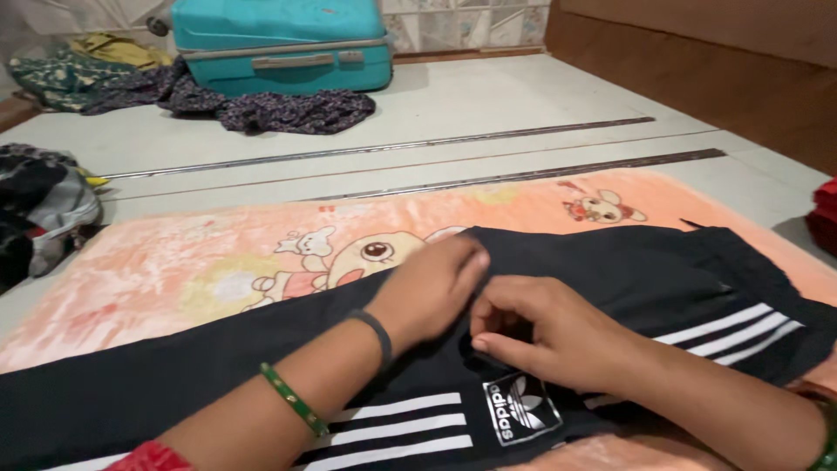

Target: The person folds a red striped shirt and a pair of black track pants by hand on a bed.

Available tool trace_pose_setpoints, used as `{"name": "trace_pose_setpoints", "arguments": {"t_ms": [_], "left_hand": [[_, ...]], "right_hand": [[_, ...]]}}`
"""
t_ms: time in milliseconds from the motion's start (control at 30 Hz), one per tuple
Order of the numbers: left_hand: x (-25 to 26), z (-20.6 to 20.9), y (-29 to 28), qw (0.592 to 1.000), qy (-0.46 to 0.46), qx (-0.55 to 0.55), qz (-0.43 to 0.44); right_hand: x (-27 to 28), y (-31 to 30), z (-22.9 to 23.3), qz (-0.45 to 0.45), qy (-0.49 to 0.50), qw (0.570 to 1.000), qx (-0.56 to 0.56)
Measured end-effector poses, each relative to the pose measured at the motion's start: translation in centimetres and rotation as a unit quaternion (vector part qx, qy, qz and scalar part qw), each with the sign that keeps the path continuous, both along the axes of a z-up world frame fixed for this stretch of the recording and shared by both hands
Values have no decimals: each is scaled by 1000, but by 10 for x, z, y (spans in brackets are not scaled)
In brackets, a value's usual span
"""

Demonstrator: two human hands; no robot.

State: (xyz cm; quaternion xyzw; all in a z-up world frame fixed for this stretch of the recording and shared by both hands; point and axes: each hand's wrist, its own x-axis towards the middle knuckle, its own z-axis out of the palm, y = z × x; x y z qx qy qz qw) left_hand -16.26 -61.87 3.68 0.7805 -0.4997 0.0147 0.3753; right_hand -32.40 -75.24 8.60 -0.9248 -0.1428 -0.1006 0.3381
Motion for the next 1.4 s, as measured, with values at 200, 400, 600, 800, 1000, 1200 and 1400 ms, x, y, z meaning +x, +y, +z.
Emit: {"name": "trace_pose_setpoints", "arguments": {"t_ms": [200, 400, 600, 800, 1000, 1200, 1400], "left_hand": [[1, -38, -1, 967, -171, 187, -13], [-5, -29, -5, 968, -128, 209, 50], [-12, -20, -6, 965, -113, 227, 68], [-13, -22, -6, 965, -111, 228, 69], [-10, -25, -7, 964, -122, 225, 67], [-13, -19, -4, 955, -115, 264, 69], [-14, -15, -7, 954, -112, 269, 69]], "right_hand": [[-12, 8, -3, 63, -91, 991, -74], [-37, -47, -25, 5, 10, 943, -334], [-100, -198, -49, -260, 206, 892, -308], [-83, -175, -14, -265, 299, 855, -331], [-18, -48, 7, -123, 75, 964, -223], [22, -33, -41, 0, 24, 956, -292], [-18, -205, -42, -312, 183, 821, -443]]}}
